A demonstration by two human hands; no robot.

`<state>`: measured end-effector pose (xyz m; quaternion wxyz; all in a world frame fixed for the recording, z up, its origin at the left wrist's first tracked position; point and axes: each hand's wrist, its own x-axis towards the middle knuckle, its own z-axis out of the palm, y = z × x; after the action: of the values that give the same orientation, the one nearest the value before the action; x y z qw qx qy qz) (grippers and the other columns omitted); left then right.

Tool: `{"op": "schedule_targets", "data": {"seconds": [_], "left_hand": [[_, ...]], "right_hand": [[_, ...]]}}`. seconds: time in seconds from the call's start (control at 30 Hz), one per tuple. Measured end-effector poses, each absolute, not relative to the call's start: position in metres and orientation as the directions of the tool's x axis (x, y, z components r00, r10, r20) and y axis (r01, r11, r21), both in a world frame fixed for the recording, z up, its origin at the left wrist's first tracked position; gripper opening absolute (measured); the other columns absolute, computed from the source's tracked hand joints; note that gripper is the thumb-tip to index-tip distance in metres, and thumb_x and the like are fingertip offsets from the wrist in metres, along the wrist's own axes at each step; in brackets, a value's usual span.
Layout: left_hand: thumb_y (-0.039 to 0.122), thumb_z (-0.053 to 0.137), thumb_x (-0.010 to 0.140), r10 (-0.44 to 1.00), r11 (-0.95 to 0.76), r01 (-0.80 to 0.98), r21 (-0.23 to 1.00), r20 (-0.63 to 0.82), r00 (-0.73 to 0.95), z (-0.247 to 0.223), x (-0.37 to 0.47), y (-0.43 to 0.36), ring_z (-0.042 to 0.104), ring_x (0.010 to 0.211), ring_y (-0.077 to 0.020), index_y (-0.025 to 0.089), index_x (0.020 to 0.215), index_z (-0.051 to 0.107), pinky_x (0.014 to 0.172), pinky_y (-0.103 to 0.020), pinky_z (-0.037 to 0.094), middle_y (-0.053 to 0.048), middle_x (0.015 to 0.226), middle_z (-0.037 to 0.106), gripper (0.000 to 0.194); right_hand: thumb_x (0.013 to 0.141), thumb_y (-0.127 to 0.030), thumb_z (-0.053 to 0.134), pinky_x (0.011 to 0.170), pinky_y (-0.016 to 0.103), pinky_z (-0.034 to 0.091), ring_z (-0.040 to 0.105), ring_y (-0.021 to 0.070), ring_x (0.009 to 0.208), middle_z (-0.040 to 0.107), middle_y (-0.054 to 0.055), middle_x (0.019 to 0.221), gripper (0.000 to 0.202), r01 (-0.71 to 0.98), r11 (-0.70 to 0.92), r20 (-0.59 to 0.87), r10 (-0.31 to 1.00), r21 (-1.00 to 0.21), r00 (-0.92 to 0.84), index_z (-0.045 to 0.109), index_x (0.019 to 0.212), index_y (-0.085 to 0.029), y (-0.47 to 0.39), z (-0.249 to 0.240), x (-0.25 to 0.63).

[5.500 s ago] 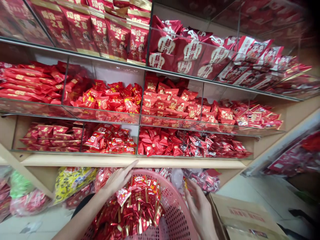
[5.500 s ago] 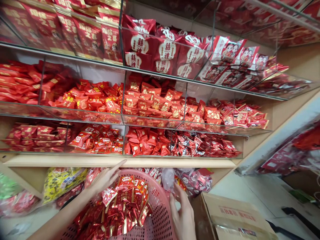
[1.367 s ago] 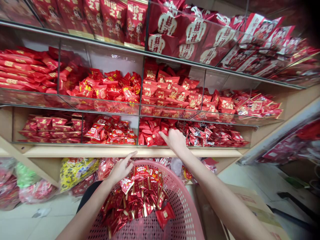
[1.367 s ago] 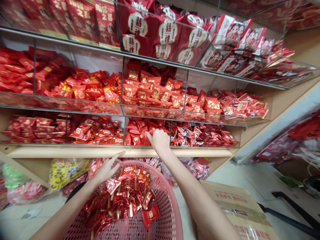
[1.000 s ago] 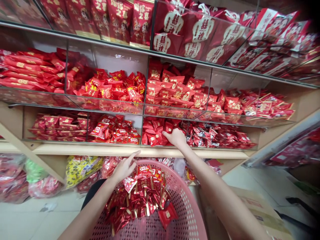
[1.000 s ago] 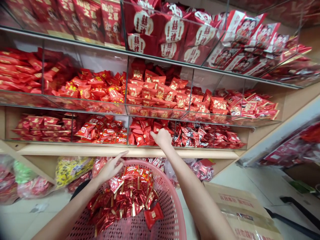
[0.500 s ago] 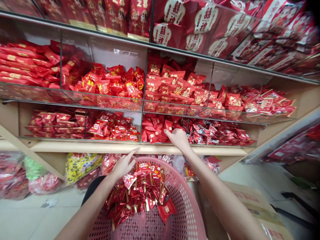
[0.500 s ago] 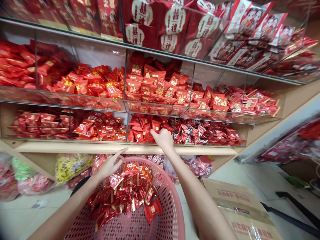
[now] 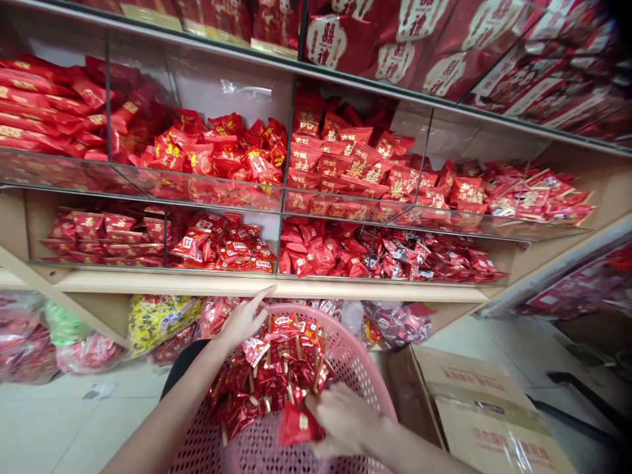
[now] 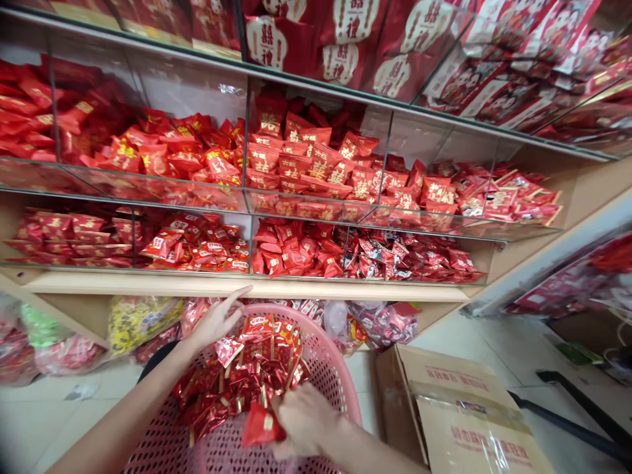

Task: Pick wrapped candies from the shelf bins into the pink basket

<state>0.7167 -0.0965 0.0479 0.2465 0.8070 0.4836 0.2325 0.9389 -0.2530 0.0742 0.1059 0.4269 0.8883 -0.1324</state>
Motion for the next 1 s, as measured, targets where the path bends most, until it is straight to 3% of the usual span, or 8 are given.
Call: {"op": "schedule_targets", "data": {"seconds": [0.17,0.3,0.4,0.5,0.57,0.7,0.8,1.0], "left_hand": [[0.025,0.038,0.084,0.907,-0.385,0.682,0.622,0.12,0.403,0.049,0.718,-0.098,0.06,0.074,-0.0134,0.029,0.138,0.025,0.073,-0.022,0.041,0.002,0.087,0.064,0.056],[0.024,0.039,0.084,0.909,-0.385,0.674,0.63,0.134,0.394,0.05,0.718,-0.099,0.06,0.075,-0.0138,0.028,0.137,0.028,0.073,-0.022,0.041,0.001,0.088,0.065,0.055],[0.024,0.039,0.084,0.907,-0.388,0.665,0.638,0.136,0.398,0.05,0.718,-0.098,0.06,0.07,-0.0131,0.029,0.137,0.027,0.07,-0.021,0.041,0.002,0.086,0.065,0.055],[0.024,0.038,0.084,0.908,-0.385,0.661,0.643,0.135,0.397,0.049,0.718,-0.097,0.06,0.074,-0.0134,0.03,0.137,0.028,0.073,-0.021,0.041,0.003,0.085,0.064,0.054],[0.024,0.038,0.084,0.911,-0.377,0.666,0.643,0.127,0.393,0.049,0.718,-0.098,0.06,0.075,-0.0137,0.03,0.137,0.028,0.074,-0.022,0.041,0.003,0.085,0.064,0.054],[0.024,0.038,0.084,0.913,-0.37,0.681,0.632,0.11,0.394,0.051,0.718,-0.099,0.06,0.074,-0.0135,0.029,0.137,0.027,0.073,-0.022,0.041,0.002,0.086,0.064,0.055],[0.025,0.037,0.084,0.905,-0.388,0.672,0.63,0.122,0.408,0.05,0.717,-0.099,0.06,0.074,-0.0136,0.03,0.137,0.026,0.074,-0.022,0.04,0.002,0.086,0.064,0.055],[0.024,0.036,0.084,0.898,-0.414,0.669,0.618,0.155,0.412,0.044,0.714,-0.097,0.06,0.08,-0.0141,0.03,0.138,0.024,0.076,-0.021,0.04,0.002,0.087,0.064,0.056]], "right_hand": [[0.068,-0.04,0.058,0.059,0.032,0.045,0.064,0.0241,0.069,0.067,0.009,0.076,0.029,0.721,0.693,-0.468,0.631,-0.018,-0.619,0.063,0.079,-0.013,-0.259,0.031,0.924],[0.066,-0.031,0.062,0.057,0.032,0.045,0.063,0.0222,0.067,0.066,0.008,0.074,0.021,0.721,0.692,-0.42,0.666,0.038,-0.617,0.062,0.078,-0.014,-0.257,0.02,0.921],[0.067,-0.036,0.062,0.055,0.032,0.044,0.063,0.023,0.065,0.066,0.007,0.073,0.025,0.739,0.673,-0.371,0.697,0.041,-0.614,0.061,0.079,-0.013,-0.258,0.027,0.922],[0.075,-0.045,0.054,0.055,0.031,0.043,0.063,0.0227,0.061,0.066,0.007,0.071,0.033,0.784,0.621,-0.257,0.758,0.004,-0.599,0.059,0.086,-0.014,-0.249,0.058,0.924],[0.083,-0.041,0.043,0.054,0.03,0.042,0.062,0.0205,0.058,0.066,0.007,0.07,0.03,0.831,0.555,-0.109,0.825,-0.019,-0.554,0.057,0.089,-0.016,-0.235,0.089,0.928],[0.09,-0.033,0.031,0.052,0.024,0.037,0.057,0.0134,0.053,0.063,0.003,0.068,0.029,0.923,0.34,0.2,0.931,-0.181,-0.304,0.056,0.088,-0.018,-0.187,0.146,0.944],[0.088,-0.034,0.036,0.061,0.025,0.039,0.059,0.0147,0.069,0.062,0.004,0.083,0.024,0.935,0.207,0.39,0.917,-0.287,-0.083,0.054,0.097,-0.02,-0.147,0.169,0.955],[0.081,-0.041,0.047,0.068,0.029,0.04,0.058,0.0215,0.09,0.058,0.009,0.103,0.036,0.931,-0.008,0.335,0.932,-0.366,0.14,0.047,0.11,-0.02,-0.1,0.174,0.956]]}}
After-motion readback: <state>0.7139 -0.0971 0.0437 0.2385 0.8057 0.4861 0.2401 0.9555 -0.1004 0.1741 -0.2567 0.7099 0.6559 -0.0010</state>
